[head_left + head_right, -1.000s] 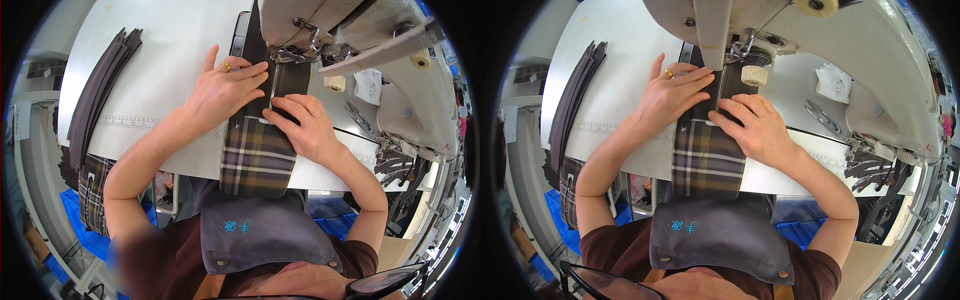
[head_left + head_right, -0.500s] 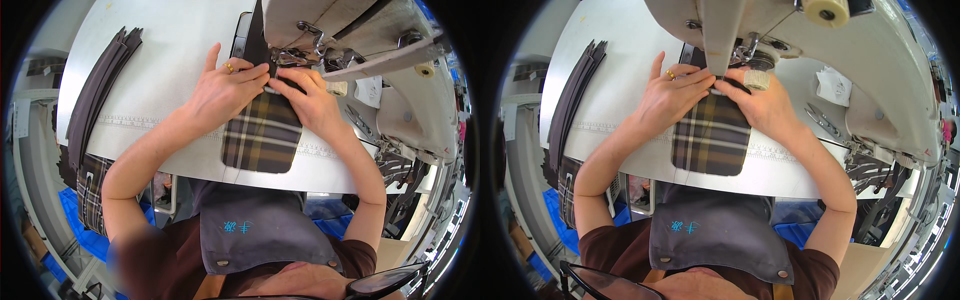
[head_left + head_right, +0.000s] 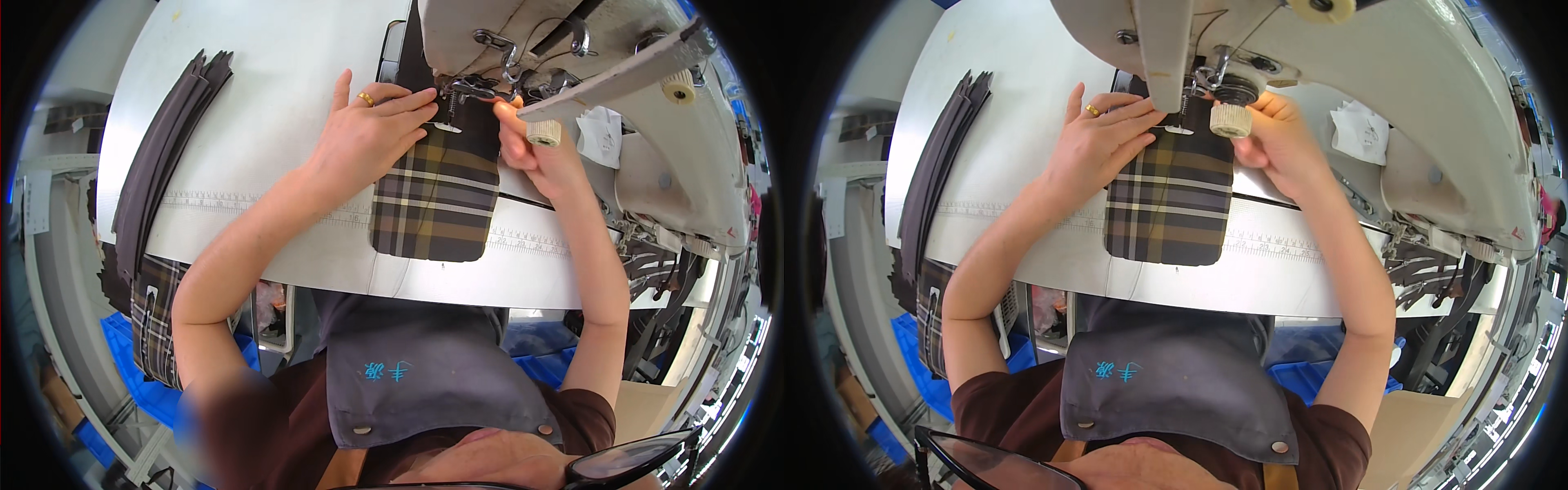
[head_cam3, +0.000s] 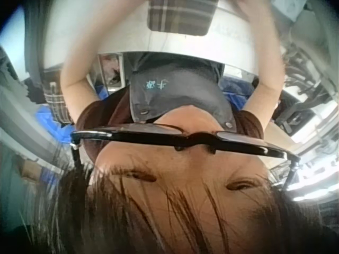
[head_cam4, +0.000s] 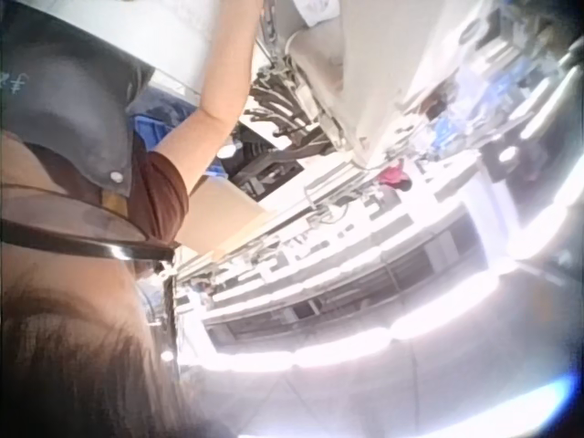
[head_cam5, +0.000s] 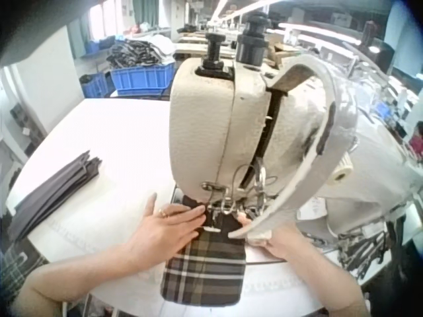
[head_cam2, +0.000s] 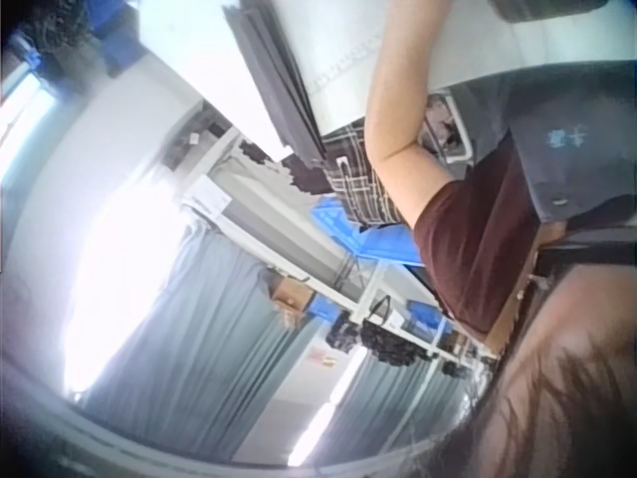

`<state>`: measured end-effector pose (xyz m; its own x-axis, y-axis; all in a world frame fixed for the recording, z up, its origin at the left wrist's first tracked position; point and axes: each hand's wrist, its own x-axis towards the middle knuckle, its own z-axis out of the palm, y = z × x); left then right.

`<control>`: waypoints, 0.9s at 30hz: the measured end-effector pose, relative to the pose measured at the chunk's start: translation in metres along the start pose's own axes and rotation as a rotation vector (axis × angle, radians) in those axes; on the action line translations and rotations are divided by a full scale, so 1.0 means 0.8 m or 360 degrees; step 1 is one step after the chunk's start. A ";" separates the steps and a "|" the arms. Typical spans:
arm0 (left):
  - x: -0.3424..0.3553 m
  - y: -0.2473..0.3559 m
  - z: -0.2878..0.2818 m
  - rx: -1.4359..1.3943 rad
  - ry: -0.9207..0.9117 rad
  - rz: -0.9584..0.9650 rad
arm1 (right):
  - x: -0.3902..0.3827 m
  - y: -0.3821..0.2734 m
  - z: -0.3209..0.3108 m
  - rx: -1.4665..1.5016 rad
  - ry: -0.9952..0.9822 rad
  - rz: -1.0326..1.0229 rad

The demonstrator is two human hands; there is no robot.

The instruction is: The person prepares a sewing machine by threading it and then sews a zipper onto a plaid fabric pouch. They guide the fabric under the needle, stitch along the zipper, and trim the excess thread after completion.

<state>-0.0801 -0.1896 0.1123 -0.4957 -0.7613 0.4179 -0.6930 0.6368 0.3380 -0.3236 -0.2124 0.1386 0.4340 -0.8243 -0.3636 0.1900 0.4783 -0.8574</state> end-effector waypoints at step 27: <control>0.039 -0.008 0.004 -0.0633 0.0127 -0.0254 | -0.045 0.031 0.052 -0.2422 -0.0132 -0.1632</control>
<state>-0.0931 -0.2176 0.1204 -0.3457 -0.8521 0.3930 -0.4943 0.5214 0.6956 -0.2980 -0.1582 0.1457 0.7214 -0.5427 0.4302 -0.4711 -0.8399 -0.2697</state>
